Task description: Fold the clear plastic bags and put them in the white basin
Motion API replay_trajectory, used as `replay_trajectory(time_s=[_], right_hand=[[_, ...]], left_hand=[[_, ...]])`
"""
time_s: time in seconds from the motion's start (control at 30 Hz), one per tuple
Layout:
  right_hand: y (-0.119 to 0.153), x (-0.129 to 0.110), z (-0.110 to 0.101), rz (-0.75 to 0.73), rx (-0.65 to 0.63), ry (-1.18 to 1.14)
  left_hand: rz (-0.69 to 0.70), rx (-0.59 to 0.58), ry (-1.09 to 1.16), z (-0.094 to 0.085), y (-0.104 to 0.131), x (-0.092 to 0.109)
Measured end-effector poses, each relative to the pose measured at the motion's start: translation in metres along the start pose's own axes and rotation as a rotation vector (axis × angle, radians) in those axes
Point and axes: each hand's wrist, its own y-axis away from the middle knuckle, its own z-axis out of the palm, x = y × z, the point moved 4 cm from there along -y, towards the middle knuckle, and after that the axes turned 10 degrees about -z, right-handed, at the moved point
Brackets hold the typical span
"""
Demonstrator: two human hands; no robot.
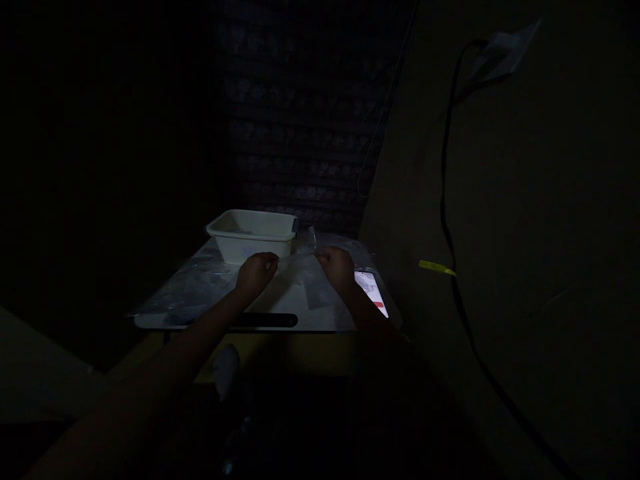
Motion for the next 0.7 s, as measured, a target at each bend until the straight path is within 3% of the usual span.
replay_trajectory(time_s=[0.13,0.27,0.4,0.57,0.7], right_hand=[[-0.004,-0.004,-0.017,-0.033,0.138,-0.030],[-0.004,-0.008,-0.025,-0.007,0.163,-0.011],[-0.003,-0.003,-0.028,-0.006,0.155,-0.051],[-0.005,0.006,-0.032,-0.047,0.221,-0.201],[-0.006,0.001,-0.035,-0.001,0.262,-0.424]], left_hand=[[-0.025,0.188,0.170,-0.016,-0.002,0.009],[0.009,0.230,0.224,-0.022,-0.001,0.016],[0.003,0.264,0.227,-0.029,-0.002,0.006],[-0.067,0.222,0.298,-0.035,-0.005,-0.012],[-0.219,0.116,0.500,-0.039,-0.008,-0.018]])
